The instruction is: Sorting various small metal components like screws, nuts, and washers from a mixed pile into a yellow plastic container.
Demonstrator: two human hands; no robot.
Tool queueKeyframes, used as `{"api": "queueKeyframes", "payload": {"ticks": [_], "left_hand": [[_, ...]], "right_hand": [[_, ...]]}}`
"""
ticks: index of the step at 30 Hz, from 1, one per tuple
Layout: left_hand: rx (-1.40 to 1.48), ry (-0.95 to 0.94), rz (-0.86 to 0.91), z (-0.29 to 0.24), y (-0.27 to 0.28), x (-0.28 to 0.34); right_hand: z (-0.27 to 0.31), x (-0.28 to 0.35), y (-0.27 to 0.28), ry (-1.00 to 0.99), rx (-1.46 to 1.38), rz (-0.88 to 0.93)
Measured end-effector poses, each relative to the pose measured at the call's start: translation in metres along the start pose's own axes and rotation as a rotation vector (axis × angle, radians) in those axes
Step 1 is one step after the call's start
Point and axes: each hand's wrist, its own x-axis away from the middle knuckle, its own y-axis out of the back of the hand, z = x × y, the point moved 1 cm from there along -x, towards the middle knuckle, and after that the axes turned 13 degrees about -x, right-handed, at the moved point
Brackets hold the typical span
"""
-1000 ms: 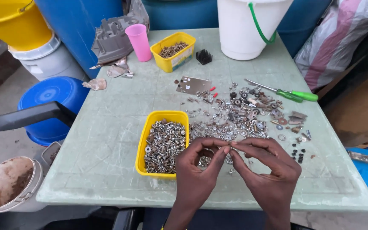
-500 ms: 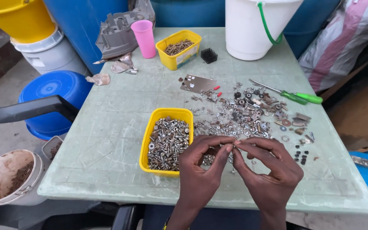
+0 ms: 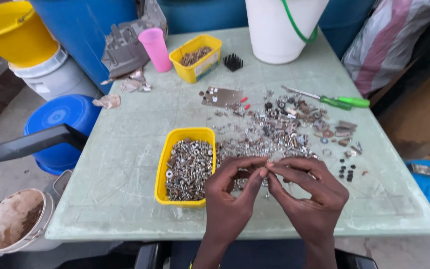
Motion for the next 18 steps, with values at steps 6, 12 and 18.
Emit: {"api": "queueKeyframes", "payload": {"ticks": [6, 12, 18], "left_hand": [[0.068, 0.082, -0.026, -0.001, -0.002, -0.001], [-0.119, -0.048, -0.134, 0.001, 0.021, -0.006], [-0.328, -0.079, -0.33, -0.014, 0.06, -0.024]], "right_hand": [[-0.002, 0.001, 0.005, -0.018, -0.029, -0.076], [-0.006, 0.003, 0.013, -0.077, -0.154, -0.158], [-0.002, 0.005, 0.007, -0.106, -0.23, -0.133]]}}
